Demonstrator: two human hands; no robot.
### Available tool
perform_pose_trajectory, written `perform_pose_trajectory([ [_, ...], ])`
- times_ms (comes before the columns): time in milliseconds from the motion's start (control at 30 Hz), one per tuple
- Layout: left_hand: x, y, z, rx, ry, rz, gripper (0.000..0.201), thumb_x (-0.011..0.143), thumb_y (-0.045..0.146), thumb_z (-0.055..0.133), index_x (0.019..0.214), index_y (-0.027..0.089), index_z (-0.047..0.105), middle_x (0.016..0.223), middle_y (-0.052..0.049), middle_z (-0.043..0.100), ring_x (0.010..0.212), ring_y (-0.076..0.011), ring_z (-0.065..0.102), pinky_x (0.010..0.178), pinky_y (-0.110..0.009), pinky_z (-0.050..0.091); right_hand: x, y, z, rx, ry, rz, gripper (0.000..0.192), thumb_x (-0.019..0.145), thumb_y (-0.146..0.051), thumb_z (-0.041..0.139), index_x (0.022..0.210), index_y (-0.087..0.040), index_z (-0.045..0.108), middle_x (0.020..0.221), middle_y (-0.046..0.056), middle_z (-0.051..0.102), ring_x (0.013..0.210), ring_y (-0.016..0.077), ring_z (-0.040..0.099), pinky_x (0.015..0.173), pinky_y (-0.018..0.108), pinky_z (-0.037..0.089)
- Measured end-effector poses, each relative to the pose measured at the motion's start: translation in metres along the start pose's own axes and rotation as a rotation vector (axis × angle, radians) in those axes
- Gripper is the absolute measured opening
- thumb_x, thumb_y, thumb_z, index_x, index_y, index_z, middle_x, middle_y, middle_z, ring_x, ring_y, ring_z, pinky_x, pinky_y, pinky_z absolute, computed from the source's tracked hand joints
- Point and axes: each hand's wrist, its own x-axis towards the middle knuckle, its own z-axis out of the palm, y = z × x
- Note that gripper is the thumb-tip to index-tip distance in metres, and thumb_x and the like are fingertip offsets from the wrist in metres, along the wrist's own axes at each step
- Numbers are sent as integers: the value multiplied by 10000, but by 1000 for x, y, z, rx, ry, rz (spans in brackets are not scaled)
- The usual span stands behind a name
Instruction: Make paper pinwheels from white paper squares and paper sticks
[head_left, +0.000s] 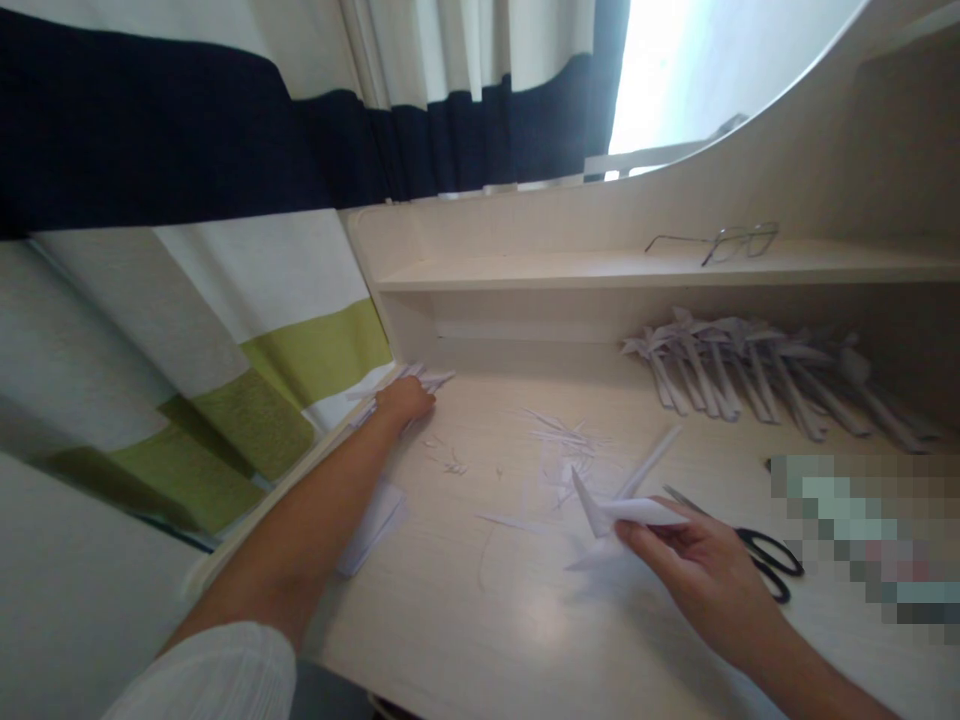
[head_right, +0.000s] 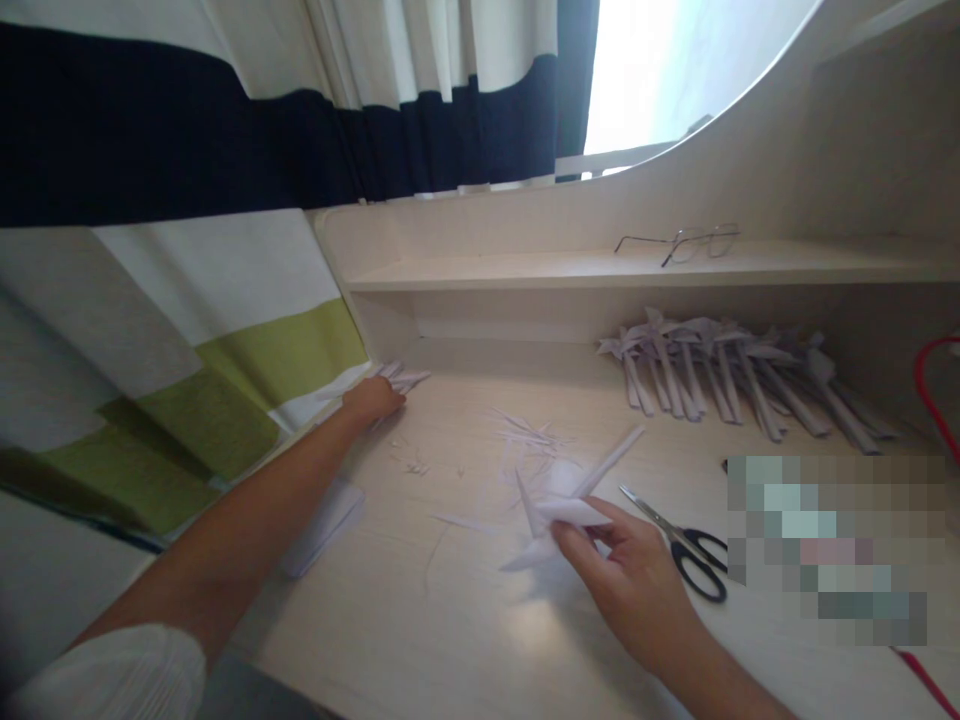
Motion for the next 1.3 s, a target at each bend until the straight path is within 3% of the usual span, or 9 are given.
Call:
perform_pose_trajectory([
  [267, 17, -7, -15, -152, -112, -55, 383, 963, 352, 642, 1295, 165, 599, 1293, -113, 626, 1098, -257, 652, 909, -463, 575, -1, -2, 0, 0, 32, -13, 295, 872, -463, 632, 764, -215, 749, 676, 14, 700, 660, 217, 657, 612, 284, 481],
  [467, 7, -3, -35, -359, -142, -55, 372, 968, 357, 633, 1287, 168, 607, 1301, -109, 626, 1098, -259, 650, 913, -464, 575, 2, 4, -3, -21, -25, -28, 295, 877, -464, 632, 796, -211, 762, 693, 16, 712, 669, 216, 665, 617, 285, 483],
  [567, -13, 8, -42, -482, -124, -6, 362, 971, 356, 630, 1279, 166, 609, 1280, -109, 634, 1075, -248, 657, 898, -454, 579, 2, 2, -3, -7, 7, -20, 271, 879, -430, 630, 801, -205, 759, 685, 12, 696, 663, 202, 644, 621, 282, 469],
  [667, -49, 28, -46, -616, -129, 126, 215, 1013, 270, 479, 1044, 126, 636, 973, -81, 708, 812, -171, 682, 754, -335, 577, 5, -1, -4, 63, 58, 11, 216, 850, -370, 654, 765, -188, 731, 661, 1, 668, 629, 175, 602, 590, 268, 437],
  [733, -82, 43, -45, -699, -156, 259, 144, 971, 265, 503, 914, 174, 598, 838, -28, 697, 702, -135, 651, 671, -273, 547, 8, -1, -5, 161, 76, 52, 185, 841, -346, 661, 803, -178, 728, 685, -1, 676, 633, 164, 594, 589, 262, 433],
  [833, -136, 61, -39, -1062, -330, 544, 138, 841, 309, 666, 828, 215, 566, 643, 25, 630, 513, -119, 542, 495, -243, 438, 13, -1, -8, 305, 108, 110, 178, 803, -332, 694, 843, -165, 741, 715, 7, 699, 639, 158, 604, 580, 257, 437],
  [967, -191, 80, -22, -1237, -594, 615, 131, 855, 339, 693, 897, 216, 672, 618, 18, 581, 526, -110, 480, 487, -237, 364, 15, -7, -14, 384, 162, 115, 138, 779, -272, 696, 839, -165, 758, 730, 3, 718, 660, 146, 623, 603, 249, 461],
  [1167, -205, 92, -1, -1142, -632, 636, 232, 929, 405, 617, 1018, 244, 759, 622, 8, 554, 541, -115, 458, 496, -249, 332, 12, -20, -25, 424, 201, 73, 148, 781, -282, 692, 842, -163, 754, 725, 11, 721, 648, 142, 624, 592, 253, 491],
  [1300, -205, 93, 3, -1032, -438, 646, 216, 932, 435, 631, 977, 265, 756, 631, 15, 574, 575, -126, 495, 521, -245, 382, 11, -25, -29, 471, 278, 48, 96, 782, -249, 704, 827, -166, 725, 699, -8, 703, 625, 126, 614, 567, 236, 478],
])
